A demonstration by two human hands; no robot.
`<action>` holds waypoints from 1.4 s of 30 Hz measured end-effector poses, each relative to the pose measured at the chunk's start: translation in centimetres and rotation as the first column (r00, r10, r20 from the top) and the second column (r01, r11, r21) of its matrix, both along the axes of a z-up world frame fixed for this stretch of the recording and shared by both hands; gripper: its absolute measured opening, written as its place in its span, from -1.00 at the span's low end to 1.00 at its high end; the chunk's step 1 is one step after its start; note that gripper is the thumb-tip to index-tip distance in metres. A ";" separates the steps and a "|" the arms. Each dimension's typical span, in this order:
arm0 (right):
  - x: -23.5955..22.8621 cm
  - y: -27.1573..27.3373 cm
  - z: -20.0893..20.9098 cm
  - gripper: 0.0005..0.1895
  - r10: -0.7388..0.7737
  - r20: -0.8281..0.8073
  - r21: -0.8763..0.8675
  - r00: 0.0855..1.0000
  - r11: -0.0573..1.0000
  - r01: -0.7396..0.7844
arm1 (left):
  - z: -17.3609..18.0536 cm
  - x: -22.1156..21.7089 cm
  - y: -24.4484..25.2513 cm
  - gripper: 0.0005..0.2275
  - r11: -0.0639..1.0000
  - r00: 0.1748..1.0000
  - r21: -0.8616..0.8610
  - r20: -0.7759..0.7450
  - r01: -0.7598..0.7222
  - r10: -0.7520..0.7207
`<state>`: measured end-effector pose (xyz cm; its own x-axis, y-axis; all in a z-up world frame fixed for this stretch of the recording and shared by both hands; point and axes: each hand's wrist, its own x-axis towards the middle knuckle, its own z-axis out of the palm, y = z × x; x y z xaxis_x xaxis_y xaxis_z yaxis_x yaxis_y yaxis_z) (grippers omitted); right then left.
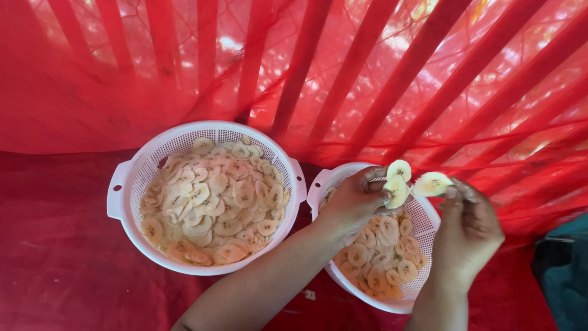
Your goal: The person separates sliced banana pieces by hand, moving them from one white colander to another.
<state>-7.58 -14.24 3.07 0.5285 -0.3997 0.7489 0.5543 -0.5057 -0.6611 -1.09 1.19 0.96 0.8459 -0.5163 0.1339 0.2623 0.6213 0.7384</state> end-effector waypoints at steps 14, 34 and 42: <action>0.1 0.2 1.2 -0.72 0.335 -0.330 0.160 0.882 0.941 -0.297 | 3.0 -2.3 2.2 -0.70 0.762 0.804 0.514 0.594 -0.395 0.016; 0.0 1.6 1.6 -0.67 0.200 -0.315 -0.247 0.928 0.926 -0.284 | 1.6 0.1 2.2 -0.58 0.957 0.917 0.100 0.325 -0.274 0.229; -1.1 2.9 2.4 -0.51 0.082 -0.287 -0.510 0.954 0.830 -0.224 | 1.2 -0.4 2.0 -0.62 0.965 0.917 0.162 0.375 -0.206 0.133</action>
